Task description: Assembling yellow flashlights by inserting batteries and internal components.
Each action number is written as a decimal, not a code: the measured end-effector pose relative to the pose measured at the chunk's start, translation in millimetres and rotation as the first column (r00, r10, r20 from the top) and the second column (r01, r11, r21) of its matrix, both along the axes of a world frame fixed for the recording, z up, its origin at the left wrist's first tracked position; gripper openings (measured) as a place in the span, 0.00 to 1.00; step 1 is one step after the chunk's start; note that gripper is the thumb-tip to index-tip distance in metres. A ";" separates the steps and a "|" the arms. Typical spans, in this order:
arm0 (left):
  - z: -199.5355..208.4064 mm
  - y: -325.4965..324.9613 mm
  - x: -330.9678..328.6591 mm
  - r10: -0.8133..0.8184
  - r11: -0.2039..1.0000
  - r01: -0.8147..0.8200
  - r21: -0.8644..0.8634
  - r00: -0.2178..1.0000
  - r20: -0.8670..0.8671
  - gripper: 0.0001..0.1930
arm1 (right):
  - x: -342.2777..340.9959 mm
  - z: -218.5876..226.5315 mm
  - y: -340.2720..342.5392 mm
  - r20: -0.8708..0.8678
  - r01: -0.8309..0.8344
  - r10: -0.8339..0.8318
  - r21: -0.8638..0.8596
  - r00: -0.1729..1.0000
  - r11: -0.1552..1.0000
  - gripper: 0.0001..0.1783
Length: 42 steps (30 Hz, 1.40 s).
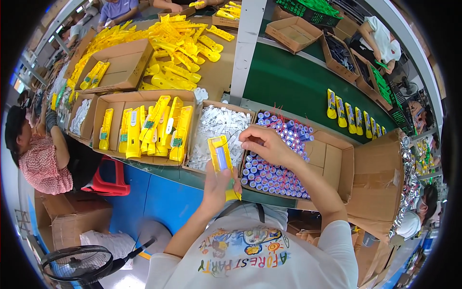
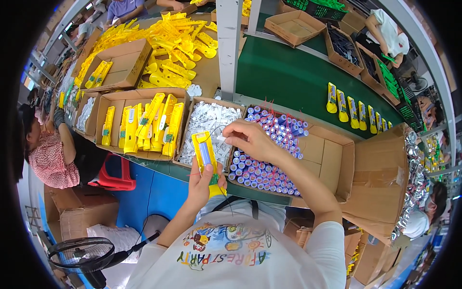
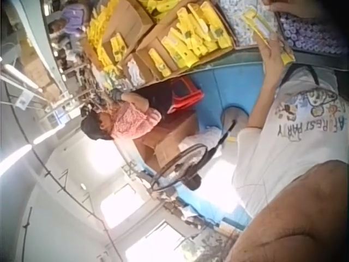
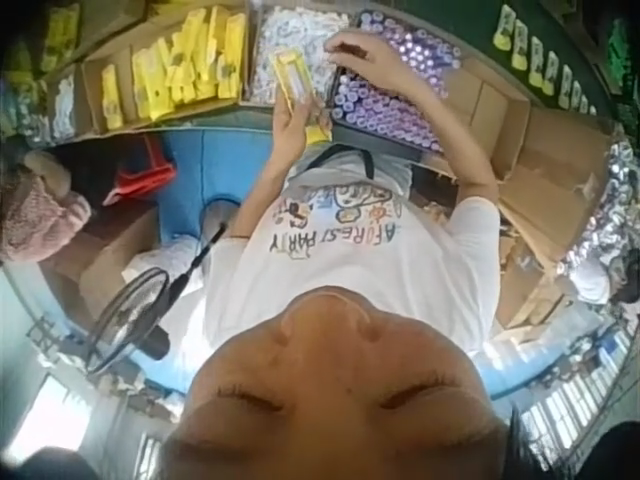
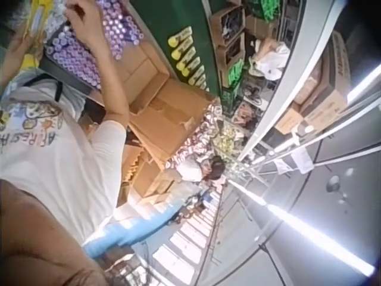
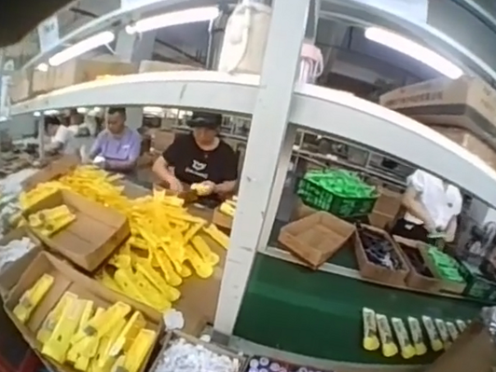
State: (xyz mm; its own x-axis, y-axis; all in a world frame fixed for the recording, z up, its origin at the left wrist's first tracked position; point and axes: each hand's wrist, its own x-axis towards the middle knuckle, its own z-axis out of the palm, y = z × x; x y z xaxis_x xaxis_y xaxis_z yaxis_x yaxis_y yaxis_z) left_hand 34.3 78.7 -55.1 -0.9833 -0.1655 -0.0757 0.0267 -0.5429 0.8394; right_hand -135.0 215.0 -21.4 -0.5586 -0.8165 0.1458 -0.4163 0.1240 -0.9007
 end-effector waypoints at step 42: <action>51.4 -219.6 -63.7 0.360 -0.697 0.073 -0.713 0.896 -0.260 0.17 | -247.4 -20.2 129.6 -0.878 0.787 -0.360 0.030 0.315 0.617 0.15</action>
